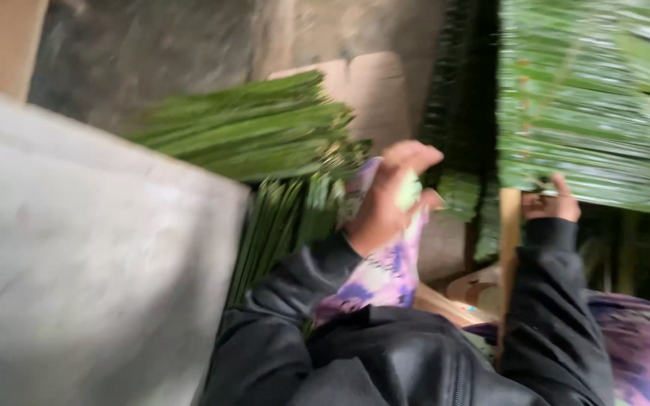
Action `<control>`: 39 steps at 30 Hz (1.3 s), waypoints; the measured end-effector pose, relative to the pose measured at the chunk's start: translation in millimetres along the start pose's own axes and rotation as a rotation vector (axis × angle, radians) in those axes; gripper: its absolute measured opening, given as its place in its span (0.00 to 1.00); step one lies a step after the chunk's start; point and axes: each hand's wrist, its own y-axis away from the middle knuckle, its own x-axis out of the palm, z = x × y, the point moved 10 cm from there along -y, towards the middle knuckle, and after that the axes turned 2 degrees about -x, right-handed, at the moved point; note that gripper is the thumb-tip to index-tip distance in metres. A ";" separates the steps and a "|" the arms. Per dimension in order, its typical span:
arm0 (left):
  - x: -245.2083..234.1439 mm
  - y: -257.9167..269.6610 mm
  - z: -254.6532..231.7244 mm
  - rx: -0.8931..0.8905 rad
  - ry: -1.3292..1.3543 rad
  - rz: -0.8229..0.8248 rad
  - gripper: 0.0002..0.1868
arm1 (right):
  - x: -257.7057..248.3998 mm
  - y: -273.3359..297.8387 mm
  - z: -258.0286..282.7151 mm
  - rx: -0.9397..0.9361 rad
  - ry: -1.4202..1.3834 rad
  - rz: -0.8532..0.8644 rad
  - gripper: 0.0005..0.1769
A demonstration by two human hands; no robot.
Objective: Weaving palm leaves onto a wooden frame to create a thatched panel
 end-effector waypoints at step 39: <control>-92.8 379.3 351.1 -0.971 -0.740 -0.096 0.26 | 262.7 392.2 31.8 -1.453 0.897 0.493 0.08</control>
